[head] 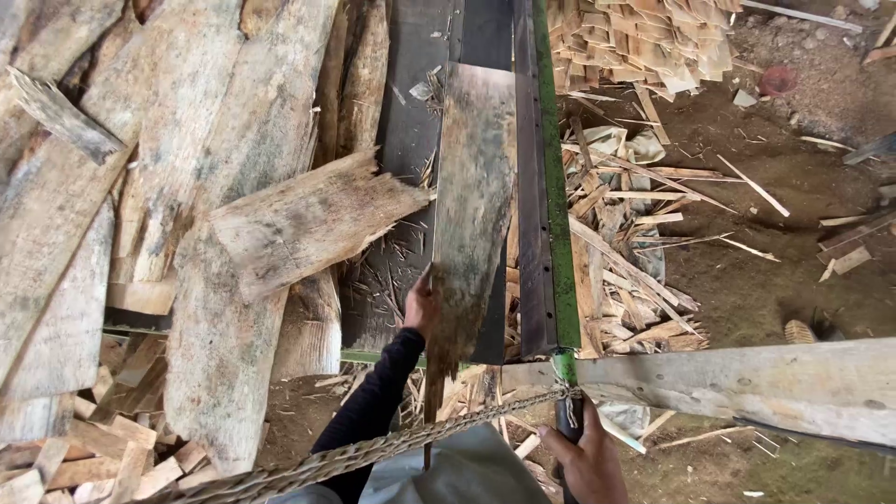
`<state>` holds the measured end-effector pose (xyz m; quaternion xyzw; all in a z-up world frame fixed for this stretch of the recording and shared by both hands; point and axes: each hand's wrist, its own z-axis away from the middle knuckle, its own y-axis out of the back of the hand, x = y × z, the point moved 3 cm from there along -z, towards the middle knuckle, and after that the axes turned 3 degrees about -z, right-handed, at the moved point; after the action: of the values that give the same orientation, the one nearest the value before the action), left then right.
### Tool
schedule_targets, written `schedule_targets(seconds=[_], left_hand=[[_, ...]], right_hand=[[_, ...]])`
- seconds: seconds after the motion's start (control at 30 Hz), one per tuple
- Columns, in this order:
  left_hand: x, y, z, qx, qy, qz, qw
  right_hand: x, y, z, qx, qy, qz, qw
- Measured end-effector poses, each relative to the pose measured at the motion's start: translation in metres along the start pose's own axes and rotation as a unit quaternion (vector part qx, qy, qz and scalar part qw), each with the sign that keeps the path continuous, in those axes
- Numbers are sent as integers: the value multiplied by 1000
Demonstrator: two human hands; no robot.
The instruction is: The person repeatedly picks up wooden planks from a pile, positions them on a splitting machine, and pulls a rope to split the planks. The split pieces fall to the ground, and the person continues the process with additional planks.
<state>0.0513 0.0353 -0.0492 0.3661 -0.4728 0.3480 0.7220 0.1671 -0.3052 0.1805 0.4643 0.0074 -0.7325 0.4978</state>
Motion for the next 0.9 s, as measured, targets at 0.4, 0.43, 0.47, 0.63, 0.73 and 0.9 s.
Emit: schedule_targets(seconds=[0.4, 0.43, 0.47, 0.63, 0.73, 0.9], left_hand=[[-18, -83, -76, -28, -68, -316, 946], [-21, -92, -84, -25, -84, -340, 936], [-12, -94, -83, -23, -79, -335, 939], [1, -102, -117, -57, -71, -398, 913], [1, -112, -141, -90, -52, -436, 894], [6, -121, -161, -96, -46, -446, 889]], right_hand=[[7, -3, -7, 31, 92, 79, 992], [2, -4, -2, 26, 56, 65, 996], [-7, -4, 3, 25, 57, 72, 995], [-20, -7, 7, -4, -4, 72, 997], [-13, -4, 2, -8, 4, 67, 998], [-10, -4, -3, -19, -4, 69, 997]])
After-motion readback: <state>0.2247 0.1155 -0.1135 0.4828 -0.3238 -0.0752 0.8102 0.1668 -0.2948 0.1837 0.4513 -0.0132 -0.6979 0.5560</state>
